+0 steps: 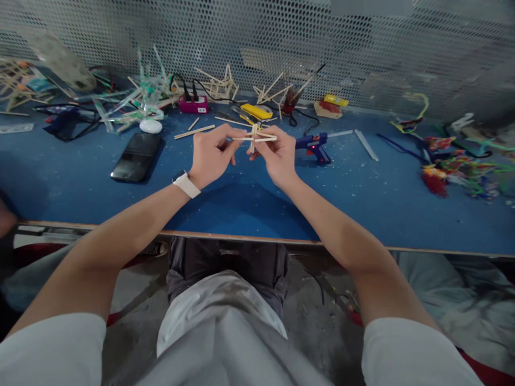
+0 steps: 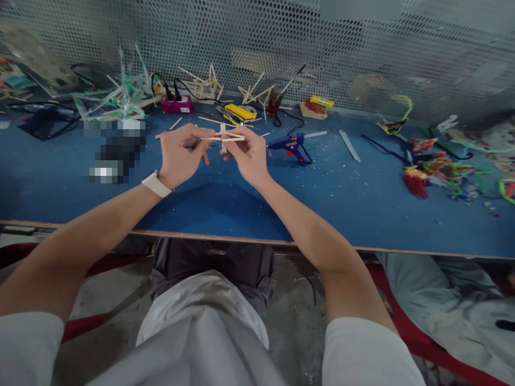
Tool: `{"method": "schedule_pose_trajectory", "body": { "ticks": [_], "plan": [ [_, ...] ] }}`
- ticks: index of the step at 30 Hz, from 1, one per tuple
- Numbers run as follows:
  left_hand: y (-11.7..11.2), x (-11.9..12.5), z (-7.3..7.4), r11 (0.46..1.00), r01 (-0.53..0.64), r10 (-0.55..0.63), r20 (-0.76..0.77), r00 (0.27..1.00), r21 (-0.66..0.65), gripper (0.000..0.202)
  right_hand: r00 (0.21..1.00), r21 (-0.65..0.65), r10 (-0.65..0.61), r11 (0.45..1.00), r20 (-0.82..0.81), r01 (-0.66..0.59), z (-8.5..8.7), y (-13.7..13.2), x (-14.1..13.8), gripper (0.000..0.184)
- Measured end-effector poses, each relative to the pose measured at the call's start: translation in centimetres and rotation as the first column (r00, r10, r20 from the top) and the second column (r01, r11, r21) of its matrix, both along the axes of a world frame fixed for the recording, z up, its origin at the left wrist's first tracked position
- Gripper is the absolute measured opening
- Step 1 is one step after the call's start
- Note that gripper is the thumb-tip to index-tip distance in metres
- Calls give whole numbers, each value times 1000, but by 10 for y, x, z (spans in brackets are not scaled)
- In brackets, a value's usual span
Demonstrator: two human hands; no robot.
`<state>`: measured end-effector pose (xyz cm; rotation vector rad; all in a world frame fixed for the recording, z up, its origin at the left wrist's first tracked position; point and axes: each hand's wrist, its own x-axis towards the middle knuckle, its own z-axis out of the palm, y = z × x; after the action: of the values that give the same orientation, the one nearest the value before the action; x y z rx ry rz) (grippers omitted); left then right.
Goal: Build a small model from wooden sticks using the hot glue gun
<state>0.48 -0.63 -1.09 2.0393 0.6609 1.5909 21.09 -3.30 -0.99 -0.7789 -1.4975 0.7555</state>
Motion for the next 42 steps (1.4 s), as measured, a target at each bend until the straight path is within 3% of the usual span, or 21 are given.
{"method": "schedule_pose_trajectory", "body": {
  "ticks": [9,27,37,42],
  "plan": [
    [-4,0,5,1000,3,-3,1,1000,-18,30,1000,-16,-12,1000,15,12,0,0,0,63],
    [3,-1,-3,999,-28,29,-31,999,20,37,1000,-16,1,1000,-3,-1,-2,3,0,61],
    [-9,0,10,997,-51,48,-38,998,-58,31,1000,-80,-24,996,3,24,2,-2,-3,63],
    [-14,0,13,997,-46,42,-58,997,-64,44,999,-59,-20,998,-31,18,3,-1,-1,62]
  ]
}}
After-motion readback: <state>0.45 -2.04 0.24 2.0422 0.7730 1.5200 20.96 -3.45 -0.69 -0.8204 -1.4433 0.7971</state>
